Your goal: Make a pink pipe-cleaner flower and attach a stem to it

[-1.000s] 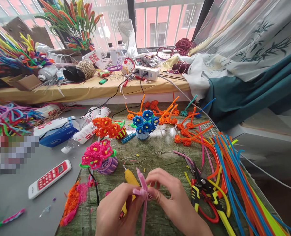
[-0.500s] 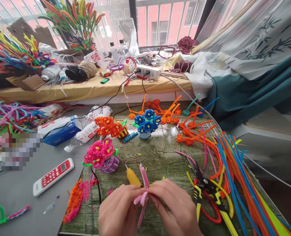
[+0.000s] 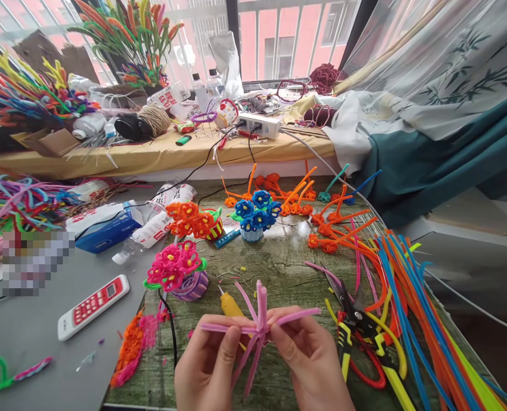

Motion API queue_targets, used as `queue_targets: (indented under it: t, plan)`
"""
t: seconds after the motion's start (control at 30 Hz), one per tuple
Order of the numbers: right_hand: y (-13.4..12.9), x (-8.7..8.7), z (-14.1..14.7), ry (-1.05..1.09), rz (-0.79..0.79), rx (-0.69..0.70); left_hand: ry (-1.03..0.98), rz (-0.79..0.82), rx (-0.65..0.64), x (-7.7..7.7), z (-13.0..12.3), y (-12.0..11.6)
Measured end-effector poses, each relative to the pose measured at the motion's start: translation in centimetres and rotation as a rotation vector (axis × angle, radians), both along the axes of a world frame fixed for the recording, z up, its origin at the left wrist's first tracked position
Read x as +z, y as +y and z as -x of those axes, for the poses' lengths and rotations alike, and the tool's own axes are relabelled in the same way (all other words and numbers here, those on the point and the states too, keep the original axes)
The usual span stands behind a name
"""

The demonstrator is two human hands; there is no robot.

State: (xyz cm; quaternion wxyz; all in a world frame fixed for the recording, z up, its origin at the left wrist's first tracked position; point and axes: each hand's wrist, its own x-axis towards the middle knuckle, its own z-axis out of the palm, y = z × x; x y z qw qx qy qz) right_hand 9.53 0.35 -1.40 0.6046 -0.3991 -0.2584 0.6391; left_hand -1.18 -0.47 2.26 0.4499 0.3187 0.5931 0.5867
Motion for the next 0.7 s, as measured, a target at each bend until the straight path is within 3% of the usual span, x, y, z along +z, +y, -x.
queue_targets:
  t: [0.2, 0.4, 0.5, 0.6, 0.7]
  plan:
    - [-0.1, 0.1, 0.5, 0.272, 0.208, 0.033, -0.296, 0.105, -0.033, -0.9, 0.3, 0.5]
    - [-0.2, -1.2, 0.4, 0.277, 0.253, 0.036, -0.383, 0.202, -0.035, -1.5, 0.1, 0.8]
    - [0.0, -1.5, -0.7, 0.139, 0.207, 0.059, -0.085, 0.096, 0.004, -1.9, 1.1, 0.6]
    - [0.5, -1.0, -2.1, -0.077, 0.158, 0.044, 0.557, -0.138, 0.038, -1.6, 3.2, 0.4]
    - [0.9, -0.1, -2.9, -0.218, 0.113, 0.106, 1.06, -0.391, -0.231, -0.7, 4.3, 0.6]
